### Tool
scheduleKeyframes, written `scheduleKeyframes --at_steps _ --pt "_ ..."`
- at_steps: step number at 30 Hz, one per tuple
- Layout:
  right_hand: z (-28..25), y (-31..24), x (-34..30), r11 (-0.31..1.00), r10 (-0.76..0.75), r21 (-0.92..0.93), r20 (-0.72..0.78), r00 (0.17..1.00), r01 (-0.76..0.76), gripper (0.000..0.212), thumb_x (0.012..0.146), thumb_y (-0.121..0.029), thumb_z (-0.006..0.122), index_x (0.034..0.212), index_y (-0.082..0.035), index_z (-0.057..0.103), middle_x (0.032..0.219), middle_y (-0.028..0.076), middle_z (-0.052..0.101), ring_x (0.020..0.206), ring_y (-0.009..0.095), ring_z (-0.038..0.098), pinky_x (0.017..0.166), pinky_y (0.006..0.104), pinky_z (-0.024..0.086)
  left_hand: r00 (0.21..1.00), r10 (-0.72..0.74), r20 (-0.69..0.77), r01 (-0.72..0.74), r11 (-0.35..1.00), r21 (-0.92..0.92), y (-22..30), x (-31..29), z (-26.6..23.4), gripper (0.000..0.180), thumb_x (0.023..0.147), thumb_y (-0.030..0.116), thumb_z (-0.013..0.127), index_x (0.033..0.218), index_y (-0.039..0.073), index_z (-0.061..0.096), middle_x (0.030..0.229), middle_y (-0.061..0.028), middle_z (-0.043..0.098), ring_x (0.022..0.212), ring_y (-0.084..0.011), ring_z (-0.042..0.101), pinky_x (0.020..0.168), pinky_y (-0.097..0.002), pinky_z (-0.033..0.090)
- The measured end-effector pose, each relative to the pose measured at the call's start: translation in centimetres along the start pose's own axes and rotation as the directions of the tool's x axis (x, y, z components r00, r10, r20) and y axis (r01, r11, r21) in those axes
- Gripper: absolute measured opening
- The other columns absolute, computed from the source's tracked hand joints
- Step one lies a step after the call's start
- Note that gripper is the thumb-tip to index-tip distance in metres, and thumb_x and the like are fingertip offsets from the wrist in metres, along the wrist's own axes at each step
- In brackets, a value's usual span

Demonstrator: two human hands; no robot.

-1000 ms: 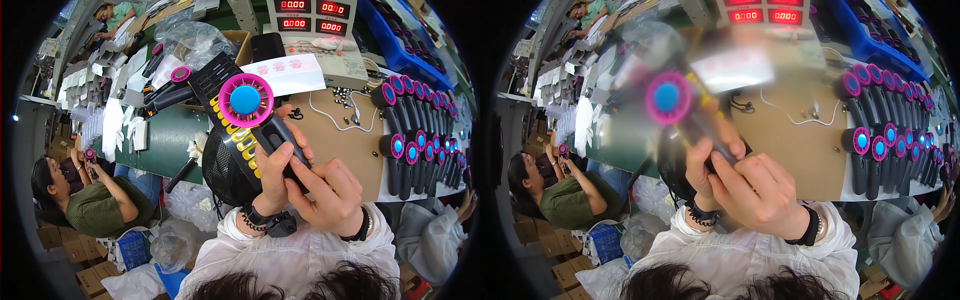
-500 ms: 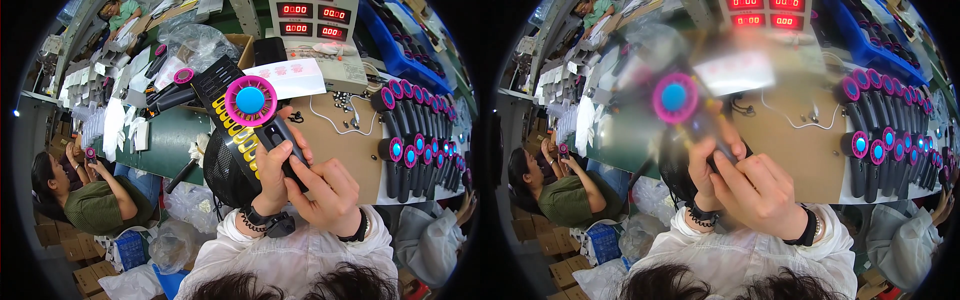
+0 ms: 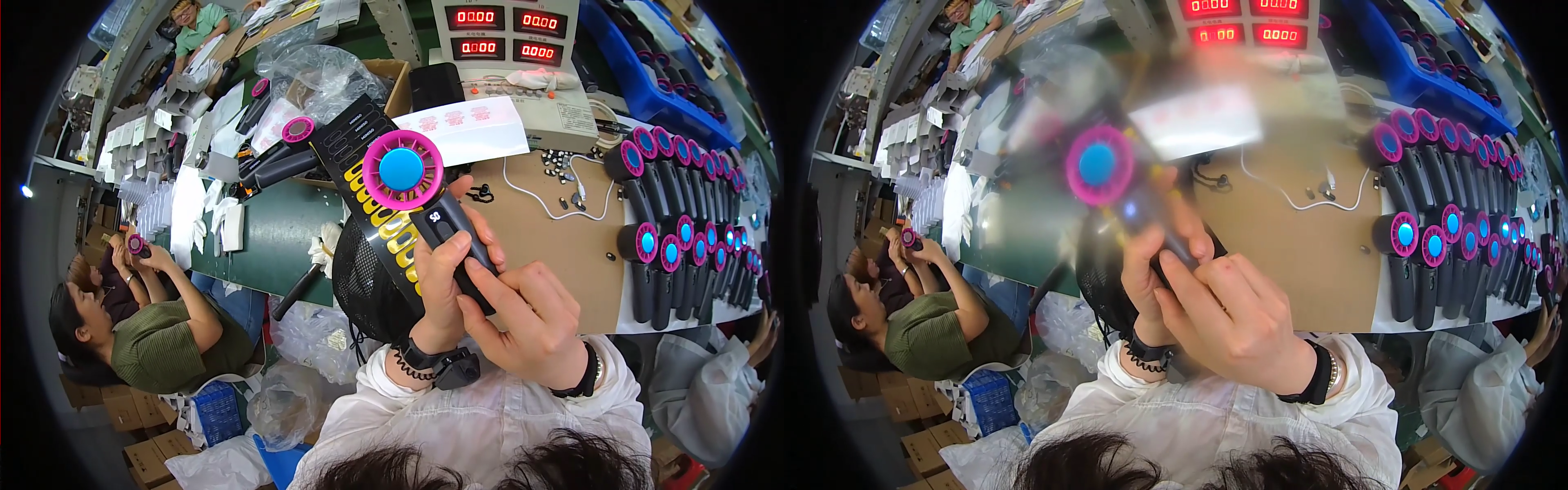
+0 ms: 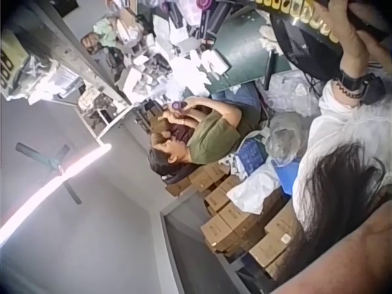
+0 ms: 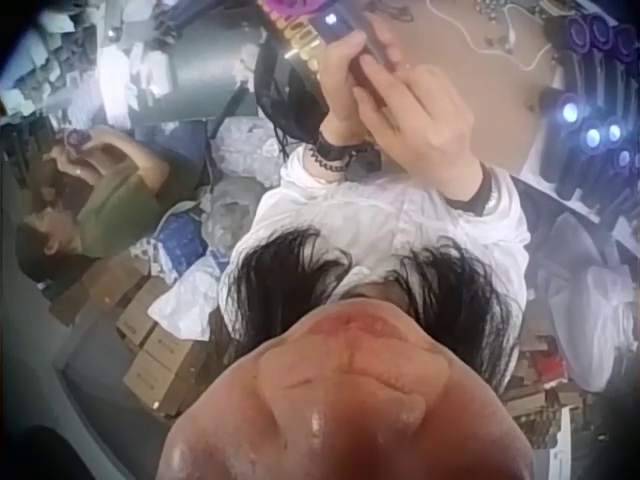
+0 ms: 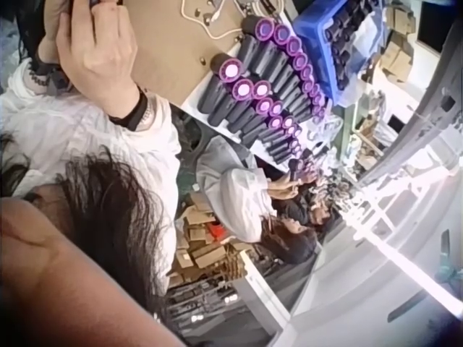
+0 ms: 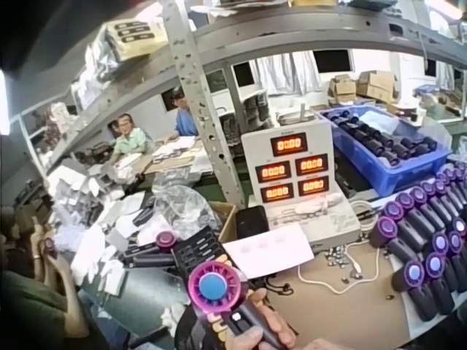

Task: The person picks up a handheld fan, inserts a small component into the handle, and then peels a sticker from a sheet to apply it over the component.

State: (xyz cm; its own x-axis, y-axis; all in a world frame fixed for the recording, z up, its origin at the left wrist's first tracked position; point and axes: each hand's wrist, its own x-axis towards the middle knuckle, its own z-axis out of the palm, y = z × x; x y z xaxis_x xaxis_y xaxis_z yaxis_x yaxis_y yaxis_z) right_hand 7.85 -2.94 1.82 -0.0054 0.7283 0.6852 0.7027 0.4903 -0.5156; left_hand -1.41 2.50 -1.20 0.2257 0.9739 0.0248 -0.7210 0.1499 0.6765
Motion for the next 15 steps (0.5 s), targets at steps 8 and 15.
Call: scheduleKeyframes --at_steps 8,15 --pt "-0.2 0.0 0.6 0.999 0.011 0.053 -0.005 1.000 -0.010 0.032 0.062 -0.003 0.077 0.093 0.000 0.068 0.070 0.006 0.055 0.058 0.019 0.054 0.049 0.0289 0.045 0.999 -0.027 0.037 0.025 0.997 0.070 0.8 0.2 0.1 0.060 0.085 0.029 0.051 0.133 -0.002 0.033 0.087 -0.0092 0.053 0.069 -0.0161 0.055 0.059 -0.0275 0.047" --pt "-1.7 0.3 2.8 0.996 0.008 0.090 -0.046 0.999 -0.004 0.031 0.062 -0.002 0.077 0.091 -0.001 0.069 0.070 0.007 0.058 0.056 0.018 0.054 0.048 0.0271 0.043 0.985 -0.139 0.101 0.156 0.969 -0.194 2.5 0.8 2.1 0.060 0.094 0.046 0.031 0.132 0.000 0.036 0.096 -0.0116 0.053 0.080 -0.0209 0.055 0.069 -0.0290 0.047"
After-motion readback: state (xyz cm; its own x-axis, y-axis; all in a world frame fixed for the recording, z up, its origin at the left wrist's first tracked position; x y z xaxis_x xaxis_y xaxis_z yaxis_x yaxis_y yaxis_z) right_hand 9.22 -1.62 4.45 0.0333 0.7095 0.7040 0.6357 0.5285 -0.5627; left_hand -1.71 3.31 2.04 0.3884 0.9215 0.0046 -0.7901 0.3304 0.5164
